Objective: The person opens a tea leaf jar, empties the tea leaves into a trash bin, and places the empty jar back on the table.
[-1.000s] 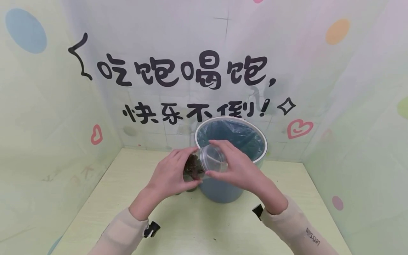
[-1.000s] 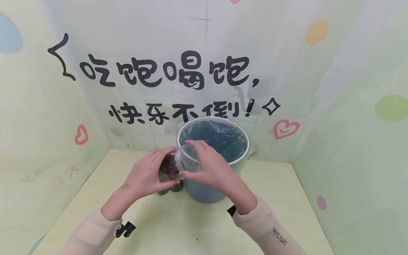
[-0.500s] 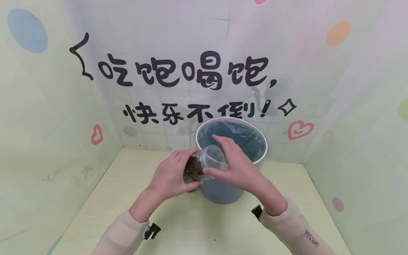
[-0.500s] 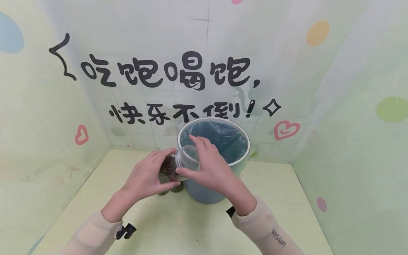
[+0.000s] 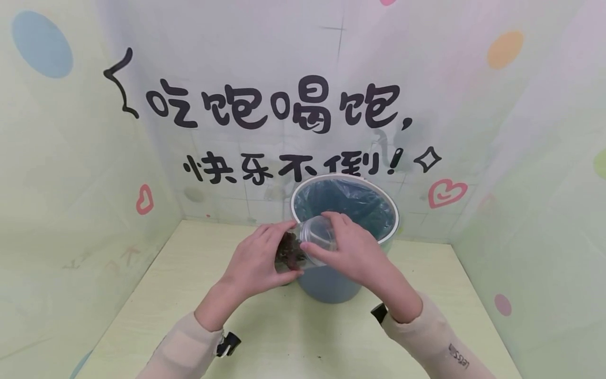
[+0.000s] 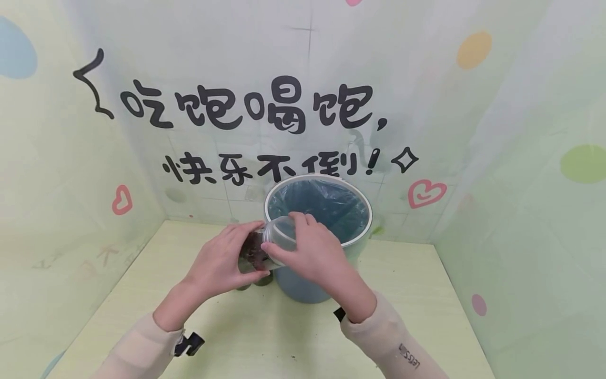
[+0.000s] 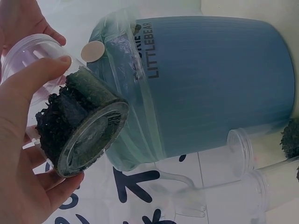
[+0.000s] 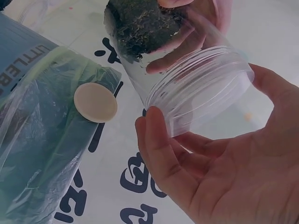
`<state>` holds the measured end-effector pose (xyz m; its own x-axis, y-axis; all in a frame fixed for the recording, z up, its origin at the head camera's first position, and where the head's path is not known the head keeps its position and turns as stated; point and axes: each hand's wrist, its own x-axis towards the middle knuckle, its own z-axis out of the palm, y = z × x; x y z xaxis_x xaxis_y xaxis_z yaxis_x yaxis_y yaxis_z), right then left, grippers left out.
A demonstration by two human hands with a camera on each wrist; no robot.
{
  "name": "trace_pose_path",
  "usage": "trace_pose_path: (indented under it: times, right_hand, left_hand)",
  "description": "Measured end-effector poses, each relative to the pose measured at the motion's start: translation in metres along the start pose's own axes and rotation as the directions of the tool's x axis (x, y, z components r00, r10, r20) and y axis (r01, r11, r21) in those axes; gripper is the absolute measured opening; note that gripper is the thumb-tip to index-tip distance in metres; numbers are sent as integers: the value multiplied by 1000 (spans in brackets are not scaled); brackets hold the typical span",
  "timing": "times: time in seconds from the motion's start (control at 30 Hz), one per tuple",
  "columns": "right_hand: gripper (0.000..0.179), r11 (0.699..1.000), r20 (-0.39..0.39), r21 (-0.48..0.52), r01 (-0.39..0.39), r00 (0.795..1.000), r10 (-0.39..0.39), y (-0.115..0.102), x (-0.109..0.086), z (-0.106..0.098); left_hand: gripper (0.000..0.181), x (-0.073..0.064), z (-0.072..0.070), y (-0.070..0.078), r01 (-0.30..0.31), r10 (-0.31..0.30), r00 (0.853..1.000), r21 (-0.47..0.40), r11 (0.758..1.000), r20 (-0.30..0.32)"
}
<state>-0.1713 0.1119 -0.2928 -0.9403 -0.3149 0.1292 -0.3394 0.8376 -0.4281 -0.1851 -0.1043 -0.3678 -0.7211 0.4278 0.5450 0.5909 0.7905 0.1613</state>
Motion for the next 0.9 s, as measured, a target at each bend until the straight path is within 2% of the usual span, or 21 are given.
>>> trace_pose_path:
  times: [0.3,0.57,0.9]
  right_hand:
    - [78,997,6,52,54,999,-54,1,-2,-2]
    - [76,992,-1,61,109,994,-109,2,-2,-2]
    - [76,962,4,125,244,969,-246,7,-3,-3]
  left_hand:
    - [92,-2,0,0,14,-14,1000,-7,1000,23]
    - [93,-3,2,0,1,-1,1000,-18,1000,-9]
    - [93,-5,3,-1,18,-17,1000,-32,999,15]
